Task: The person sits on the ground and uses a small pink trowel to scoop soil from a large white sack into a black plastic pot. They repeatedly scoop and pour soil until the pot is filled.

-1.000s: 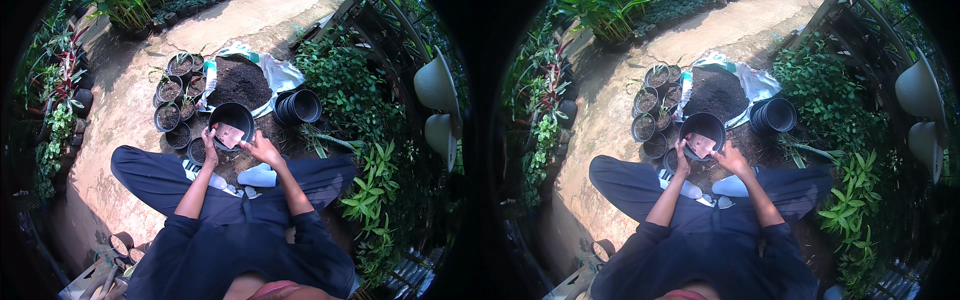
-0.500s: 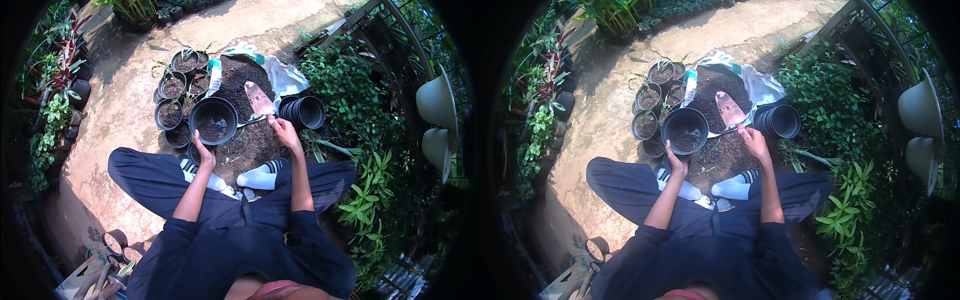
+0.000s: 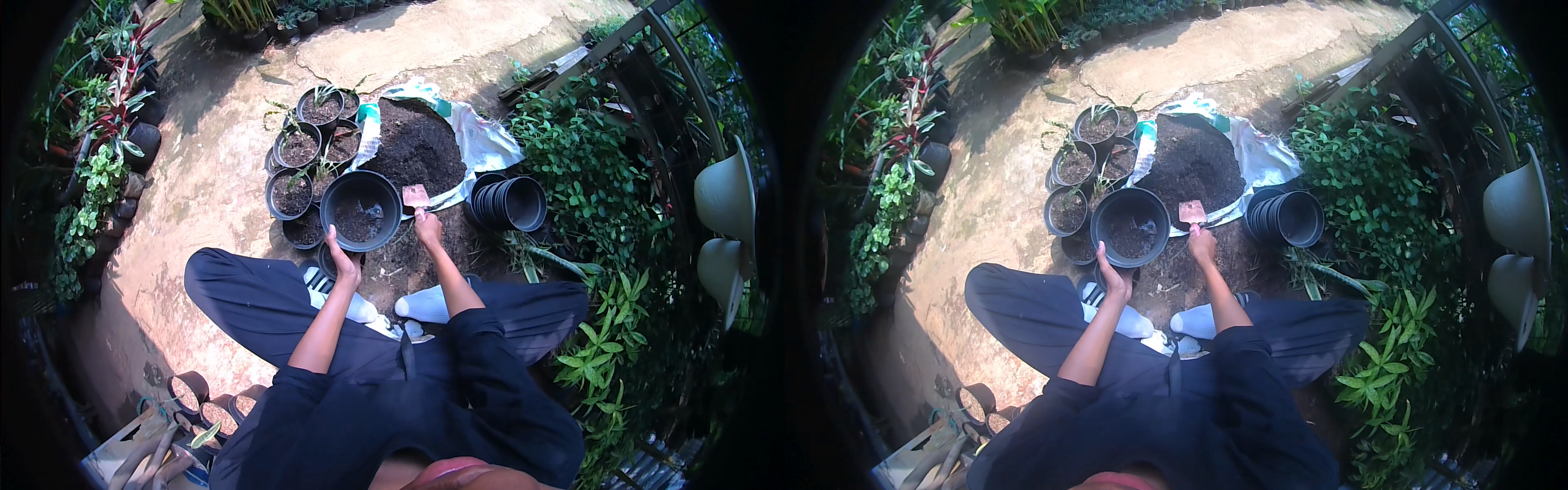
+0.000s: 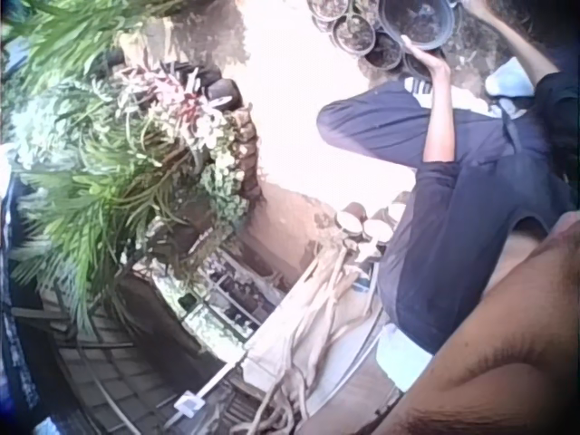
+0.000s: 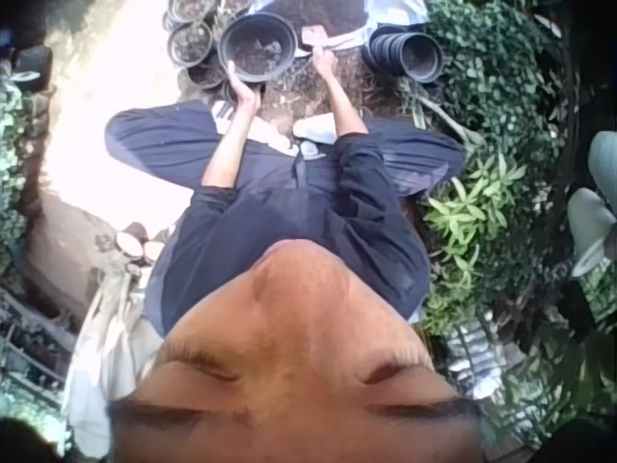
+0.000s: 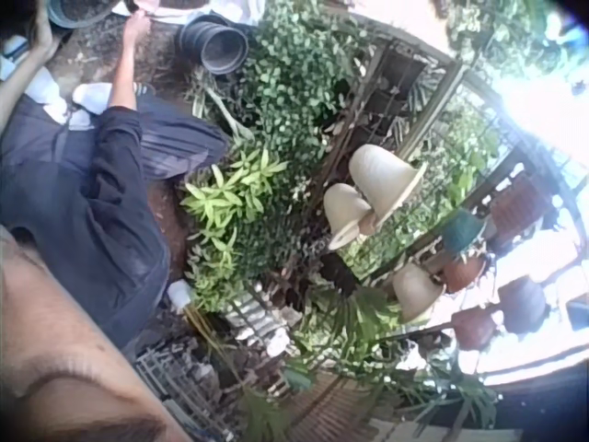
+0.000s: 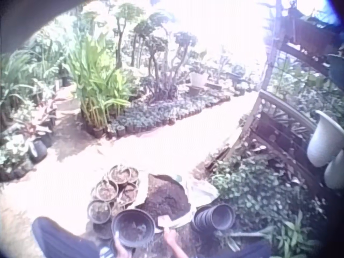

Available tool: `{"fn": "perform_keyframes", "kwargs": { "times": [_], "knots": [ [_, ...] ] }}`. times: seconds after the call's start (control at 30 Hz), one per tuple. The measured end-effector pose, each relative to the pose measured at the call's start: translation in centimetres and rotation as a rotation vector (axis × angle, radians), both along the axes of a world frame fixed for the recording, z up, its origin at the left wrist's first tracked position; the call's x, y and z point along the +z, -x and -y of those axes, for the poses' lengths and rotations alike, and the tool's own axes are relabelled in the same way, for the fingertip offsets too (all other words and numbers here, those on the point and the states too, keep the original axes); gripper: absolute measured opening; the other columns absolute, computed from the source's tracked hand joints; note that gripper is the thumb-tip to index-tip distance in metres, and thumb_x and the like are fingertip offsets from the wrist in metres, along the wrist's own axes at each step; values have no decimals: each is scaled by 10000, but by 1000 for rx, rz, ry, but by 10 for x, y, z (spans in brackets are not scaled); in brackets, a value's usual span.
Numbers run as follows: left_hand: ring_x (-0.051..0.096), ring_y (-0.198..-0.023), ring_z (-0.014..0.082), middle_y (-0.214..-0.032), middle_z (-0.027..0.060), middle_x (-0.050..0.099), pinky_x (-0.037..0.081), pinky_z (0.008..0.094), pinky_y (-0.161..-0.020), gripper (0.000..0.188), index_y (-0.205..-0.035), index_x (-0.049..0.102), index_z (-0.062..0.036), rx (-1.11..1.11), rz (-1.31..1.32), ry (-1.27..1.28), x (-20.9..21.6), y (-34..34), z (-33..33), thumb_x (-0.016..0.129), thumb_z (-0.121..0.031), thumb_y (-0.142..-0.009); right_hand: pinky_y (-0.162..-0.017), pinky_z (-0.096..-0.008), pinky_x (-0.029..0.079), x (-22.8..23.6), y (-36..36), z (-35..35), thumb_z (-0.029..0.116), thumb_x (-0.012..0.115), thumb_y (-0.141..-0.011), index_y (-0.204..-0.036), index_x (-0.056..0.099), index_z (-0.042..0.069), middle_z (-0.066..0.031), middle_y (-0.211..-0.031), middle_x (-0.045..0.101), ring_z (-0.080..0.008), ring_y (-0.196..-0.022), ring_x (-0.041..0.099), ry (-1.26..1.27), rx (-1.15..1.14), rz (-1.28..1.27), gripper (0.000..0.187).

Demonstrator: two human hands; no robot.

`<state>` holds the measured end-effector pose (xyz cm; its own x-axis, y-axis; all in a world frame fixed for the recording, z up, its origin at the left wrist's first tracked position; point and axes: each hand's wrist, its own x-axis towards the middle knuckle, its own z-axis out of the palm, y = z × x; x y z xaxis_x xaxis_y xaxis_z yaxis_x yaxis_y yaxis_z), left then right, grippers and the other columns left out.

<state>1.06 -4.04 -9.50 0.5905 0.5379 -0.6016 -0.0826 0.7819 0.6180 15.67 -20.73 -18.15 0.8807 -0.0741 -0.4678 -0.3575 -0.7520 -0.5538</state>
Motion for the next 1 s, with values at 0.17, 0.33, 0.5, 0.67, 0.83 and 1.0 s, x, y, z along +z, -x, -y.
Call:
{"fn": "perform_keyframes", "kwargs": {
  "times": [0.17,0.33,0.5,0.67,0.83,1.0],
  "knots": [
    [476,-1298,284,-1434,99,462,428,504,-1018,775,-1471,367,-139,-54,46,21,7,-1,0,516,-637,-897,-897,-502,495,-15,-24,2,524,537,-940,-1030,695,-2,-285,-1026,682,-434,-1033,648,28,-41,35,556],
    [473,-1302,284,-1433,101,467,415,503,-1031,777,-1473,368,-141,-38,49,29,5,-1,-9,504,-644,-897,-891,-525,475,-2,-8,2,445,540,-961,-1034,680,-6,-298,-1015,674,-466,-1031,632,-125,-20,113,478],
    [467,-1306,284,-1432,115,465,404,490,-1048,797,-1479,354,-123,-68,93,17,10,-1,-11,509,-641,-894,-849,-541,480,16,-19,-16,459,518,-967,-1001,665,-11,-296,-982,677,-483,-989,636,-77,-46,122,493],
    [466,-1294,258,-1419,83,444,413,475,-1057,709,-1429,376,-156,-90,107,24,-4,-1,-9,546,-600,-903,-807,-496,493,-4,-38,-15,509,553,-927,-850,677,-6,-257,-864,690,-429,-884,670,-54,-56,192,536],
    [469,-1276,249,-1392,71,448,412,458,-1045,628,-1374,392,-198,-98,111,7,-29,0,-13,557,-585,-907,-884,-469,485,37,-11,-2,527,565,-916,-993,698,-2,-273,-988,691,-429,-997,659,-124,-97,221,551],
    [467,-1274,250,-1396,68,449,418,456,-1031,665,-1387,375,-218,-184,125,44,-25,-2,-6,549,-625,-891,-764,-515,493,92,-10,28,378,575,-949,-961,684,-12,-276,-865,681,-461,-885,665,-172,32,338,404]
  ]
}}
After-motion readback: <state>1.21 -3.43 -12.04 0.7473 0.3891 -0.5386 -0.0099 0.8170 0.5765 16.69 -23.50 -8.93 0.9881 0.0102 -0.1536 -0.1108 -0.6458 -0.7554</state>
